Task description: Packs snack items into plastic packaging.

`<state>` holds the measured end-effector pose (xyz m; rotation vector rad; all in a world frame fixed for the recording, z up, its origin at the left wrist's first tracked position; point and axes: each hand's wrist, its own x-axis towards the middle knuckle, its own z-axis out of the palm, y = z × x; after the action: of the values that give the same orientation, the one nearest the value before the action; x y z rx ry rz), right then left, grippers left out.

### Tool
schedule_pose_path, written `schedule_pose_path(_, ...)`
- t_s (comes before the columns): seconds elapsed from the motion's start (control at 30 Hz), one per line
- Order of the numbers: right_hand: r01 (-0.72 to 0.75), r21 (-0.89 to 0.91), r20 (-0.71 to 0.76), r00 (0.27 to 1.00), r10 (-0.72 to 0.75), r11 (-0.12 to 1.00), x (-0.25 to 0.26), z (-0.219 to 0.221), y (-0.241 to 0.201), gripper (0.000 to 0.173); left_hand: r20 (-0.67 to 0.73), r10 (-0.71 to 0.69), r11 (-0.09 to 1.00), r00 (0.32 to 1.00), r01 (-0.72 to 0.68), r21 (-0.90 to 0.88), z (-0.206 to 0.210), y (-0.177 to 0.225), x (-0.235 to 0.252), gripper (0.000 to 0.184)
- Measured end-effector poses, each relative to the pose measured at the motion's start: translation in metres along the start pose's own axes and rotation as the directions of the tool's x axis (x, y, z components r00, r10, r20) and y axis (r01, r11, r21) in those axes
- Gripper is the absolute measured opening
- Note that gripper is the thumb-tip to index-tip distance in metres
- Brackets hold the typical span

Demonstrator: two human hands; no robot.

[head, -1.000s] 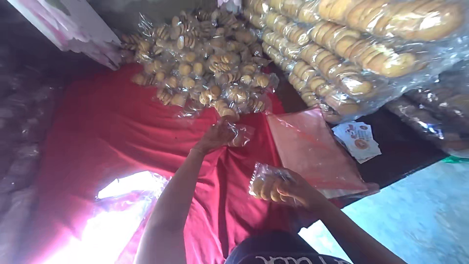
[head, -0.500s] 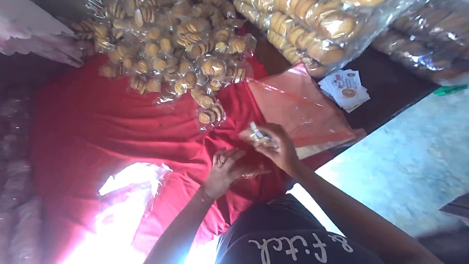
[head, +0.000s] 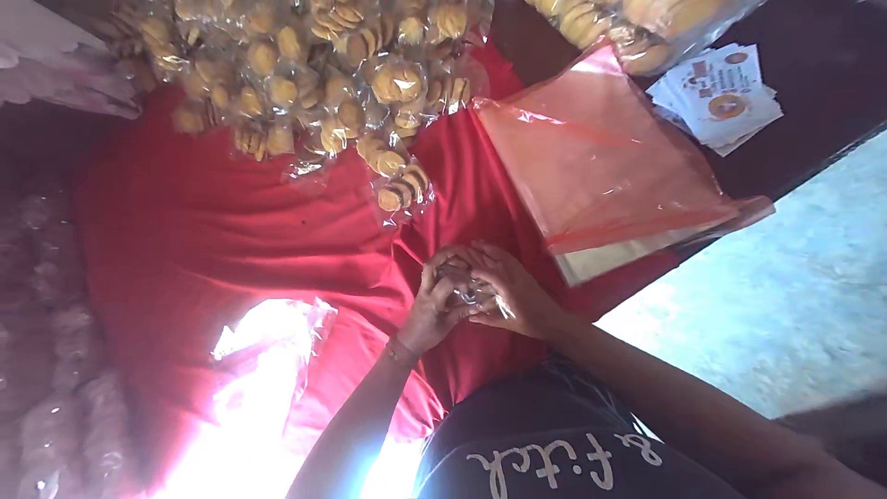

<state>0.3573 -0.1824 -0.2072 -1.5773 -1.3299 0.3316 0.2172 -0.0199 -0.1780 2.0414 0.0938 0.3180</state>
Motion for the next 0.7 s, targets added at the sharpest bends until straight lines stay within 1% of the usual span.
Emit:
schedule_pose_path(0.03, 0.020, -0.036, -0.049, 0.999, -0.022, 0.999, 0.001, 0.003, -0.002, 0.056, 0.031, -0.029, 0.992, 0.999, 0.032, -0.120, -0.006, 0.004, 0.002, 0.032)
schedule_pose_path(0.07, 0.034, -0.037, -0.078, 0.996, -0.037, 0.999, 0.004, 0.003, -0.004, 0.049, 0.059, -0.043, 0.981, 0.997, 0.053, -0.186, -0.017, 0.009, 0.005, 0.035)
schedule_pose_path(0.1, 0.049, -0.028, -0.093, 0.994, -0.051, 0.998, 0.006, 0.001, -0.005, 0.045, 0.060, -0.046, 0.982, 0.997, 0.056, -0.182, -0.034, 0.014, 0.013, 0.039)
schedule_pose_path(0.13, 0.058, -0.030, -0.093, 0.994, -0.061, 0.998, 0.008, -0.001, -0.004, 0.041, 0.007, -0.039, 0.993, 0.999, 0.040, -0.109, -0.051, 0.017, 0.024, 0.041)
schedule_pose_path(0.17, 0.062, -0.034, -0.086, 0.994, -0.064, 0.998, 0.006, -0.002, -0.002, 0.040, -0.075, -0.030, 0.999, 0.997, 0.033, 0.040, -0.066, 0.017, 0.037, 0.036)
schedule_pose_path(0.2, 0.056, -0.048, -0.079, 0.995, -0.060, 0.997, 0.003, -0.001, 0.001, 0.040, -0.138, -0.035, 0.969, 0.990, 0.067, 0.239, -0.076, 0.014, 0.053, 0.027)
schedule_pose_path(0.23, 0.052, -0.067, -0.073, 0.996, -0.057, 0.996, 0.000, 0.000, 0.004, 0.040, -0.140, -0.083, 0.895, 0.987, 0.136, 0.424, -0.082, 0.006, 0.068, 0.024)
schedule_pose_path(0.27, 0.051, -0.081, -0.080, 0.995, -0.058, 0.995, -0.001, 0.002, 0.006, 0.039, -0.105, -0.146, 0.801, 0.984, 0.180, 0.571, -0.083, -0.006, 0.082, 0.037)
schedule_pose_path(0.3, 0.044, -0.089, -0.090, 0.995, -0.052, 0.995, -0.002, 0.003, 0.007, 0.039, -0.059, -0.211, 0.706, 0.976, 0.194, 0.681, -0.079, -0.021, 0.095, 0.058)
schedule_pose_path(0.33, 0.034, -0.088, -0.098, 0.994, -0.043, 0.996, -0.001, 0.004, 0.007, 0.040, -0.031, -0.252, 0.633, 0.967, 0.189, 0.751, -0.073, -0.037, 0.106, 0.074)
schedule_pose_path(0.37, 0.027, -0.085, -0.104, 0.994, -0.036, 0.996, -0.001, 0.003, 0.007, 0.041, -0.045, -0.227, 0.590, 0.973, 0.174, 0.788, -0.069, -0.053, 0.116, 0.078)
schedule_pose_path(0.4, 0.026, -0.093, -0.111, 0.993, -0.037, 0.995, 0.000, 0.003, 0.007, 0.042, -0.078, -0.158, 0.576, 0.984, 0.156, 0.802, -0.066, -0.065, 0.124, 0.072)
schedule_pose_path(0.47, 0.027, -0.127, -0.117, 0.992, -0.042, 0.992, -0.001, 0.003, 0.007, 0.040, -0.120, -0.012, 0.579, 0.993, 0.104, 0.809, -0.070, -0.073, 0.137, 0.046)
schedule_pose_path(0.5, 0.028, -0.126, -0.121, 0.992, -0.044, 0.992, -0.002, 0.004, 0.007, 0.040, -0.116, 0.046, 0.593, 0.992, 0.066, 0.803, -0.076, -0.070, 0.140, 0.036)
schedule_pose_path(0.53, 0.028, -0.120, -0.121, 0.992, -0.043, 0.992, -0.002, 0.004, 0.006, 0.040, -0.108, 0.070, 0.632, 0.992, 0.040, 0.774, -0.084, -0.061, 0.142, 0.029)
schedule_pose_path(0.57, 0.028, -0.107, -0.125, 0.991, -0.041, 0.994, -0.003, 0.004, 0.006, 0.040, -0.118, 0.043, 0.689, 0.992, 0.056, 0.722, -0.092, -0.047, 0.141, 0.024)
schedule_pose_path(0.6, 0.025, -0.097, -0.130, 0.991, -0.038, 0.995, -0.003, 0.003, 0.006, 0.040, -0.154, -0.011, 0.749, 0.988, 0.110, 0.653, -0.100, -0.032, 0.138, 0.020)
schedule_pose_path(0.67, 0.029, -0.101, -0.147, 0.988, -0.044, 0.994, -0.002, 0.003, 0.006, 0.038, -0.259, -0.187, 0.842, 0.948, 0.290, 0.455, -0.115, -0.011, 0.131, 0.019)
schedule_pose_path(0.7, 0.033, -0.100, -0.150, 0.987, -0.048, 0.994, -0.001, 0.003, 0.006, 0.038, -0.287, -0.329, 0.863, 0.900, 0.410, 0.296, -0.124, -0.008, 0.128, 0.024)
